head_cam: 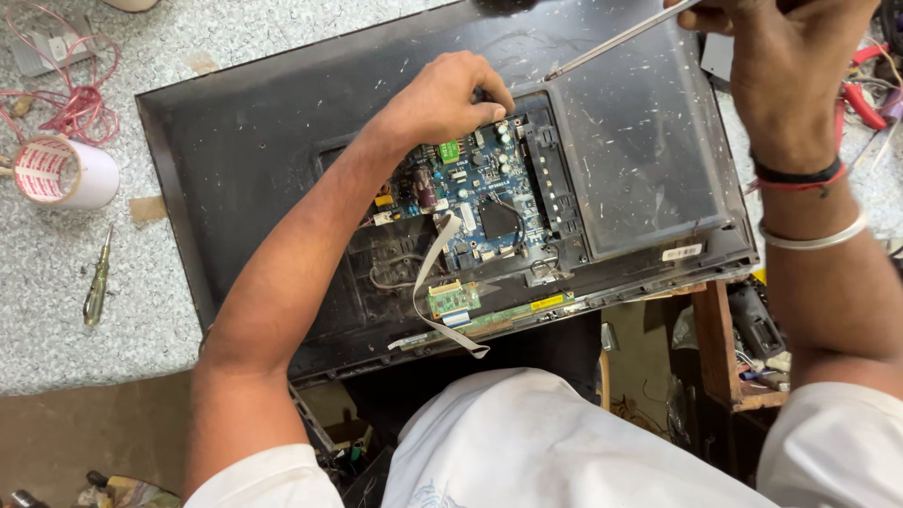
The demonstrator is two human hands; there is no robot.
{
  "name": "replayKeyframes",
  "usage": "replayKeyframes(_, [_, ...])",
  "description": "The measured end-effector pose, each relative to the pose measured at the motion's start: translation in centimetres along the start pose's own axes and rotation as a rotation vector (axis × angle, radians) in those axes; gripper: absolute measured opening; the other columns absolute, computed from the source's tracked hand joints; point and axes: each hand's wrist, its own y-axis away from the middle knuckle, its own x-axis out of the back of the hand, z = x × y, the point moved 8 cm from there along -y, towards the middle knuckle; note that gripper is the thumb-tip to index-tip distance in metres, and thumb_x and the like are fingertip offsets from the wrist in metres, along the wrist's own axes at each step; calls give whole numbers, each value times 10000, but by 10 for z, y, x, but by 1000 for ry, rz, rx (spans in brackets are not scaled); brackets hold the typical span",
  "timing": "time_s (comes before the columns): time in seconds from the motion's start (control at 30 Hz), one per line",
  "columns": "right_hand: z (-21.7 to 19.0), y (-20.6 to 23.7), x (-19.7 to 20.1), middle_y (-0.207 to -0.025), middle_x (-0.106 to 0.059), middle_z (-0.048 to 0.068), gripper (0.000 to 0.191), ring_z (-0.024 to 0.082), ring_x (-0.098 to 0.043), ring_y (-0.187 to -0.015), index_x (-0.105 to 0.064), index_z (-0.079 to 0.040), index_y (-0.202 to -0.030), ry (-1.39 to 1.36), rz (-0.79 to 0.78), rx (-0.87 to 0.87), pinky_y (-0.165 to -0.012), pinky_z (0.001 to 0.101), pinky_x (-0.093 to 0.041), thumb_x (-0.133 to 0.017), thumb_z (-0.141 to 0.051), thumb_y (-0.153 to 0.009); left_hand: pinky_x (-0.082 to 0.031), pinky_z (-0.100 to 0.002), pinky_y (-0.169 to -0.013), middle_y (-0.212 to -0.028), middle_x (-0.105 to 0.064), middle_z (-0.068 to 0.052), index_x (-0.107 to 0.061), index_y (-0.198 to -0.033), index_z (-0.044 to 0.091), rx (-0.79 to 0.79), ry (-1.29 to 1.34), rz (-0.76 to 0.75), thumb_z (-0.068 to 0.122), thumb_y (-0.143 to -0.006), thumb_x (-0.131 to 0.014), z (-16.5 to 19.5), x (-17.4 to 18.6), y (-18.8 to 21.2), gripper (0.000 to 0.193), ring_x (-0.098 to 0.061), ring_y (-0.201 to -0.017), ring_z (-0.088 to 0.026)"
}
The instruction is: The person repairs a television lying face-down on a workbench, using a screwdriver to unscrew and adjust components on the exposed mainboard. They briefly reach into a lower shelf to retrieve a small part, then continue prying and repositioning the board and its connectors by hand and with the screwdriver.
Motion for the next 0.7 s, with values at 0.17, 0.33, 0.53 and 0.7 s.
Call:
replayKeyframes(0.17, [1, -19, -23, -1126, -717, 183, 178, 245, -752, -1045, -626, 114, -1192, 45, -188, 7, -935, 338, -661, -538, -34, -1238, -540, -419, -847, -945, -727, -124, -824, -1005, 120, -17, 132, -101, 165, -849, -793, -6, -6, -2, 165, -698, -925, -300])
replayKeyframes(0.33, [-1, -31, -50, -1113, -723, 175, 168, 235, -751, -1044, -637, 111, -1183, 58, -303, 0, -922, 318, -652, -549, -24, -1232, -539, -426, -861, -926, -718, -124, -830, -1005, 136, -31, 123, -95, 155, -850, -803, -5, -5, -2, 158, -693, -925, -302])
replayKeyframes(0.53, [2, -36, -67, -1093, -733, 167, 158, 217, -750, -1025, -651, 106, -1162, 70, -343, -27, -895, 292, -638, -572, -15, -1226, -532, -429, -852, -975, -720, -114, -826, -1088, 153, -96, 100, -62, 121, -857, -786, 1, -2, -1, 236, -683, -946, -310])
replayKeyframes(0.7, [5, -34, -71, -1098, -741, 168, 146, 197, -748, -1011, -658, 108, -1159, 86, -362, -21, -877, 275, -629, -585, 1, -1227, -541, -408, -840, -961, -713, -104, -822, -1088, 160, -34, 132, -102, 129, -865, -784, -5, -4, -1, 228, -684, -928, -278])
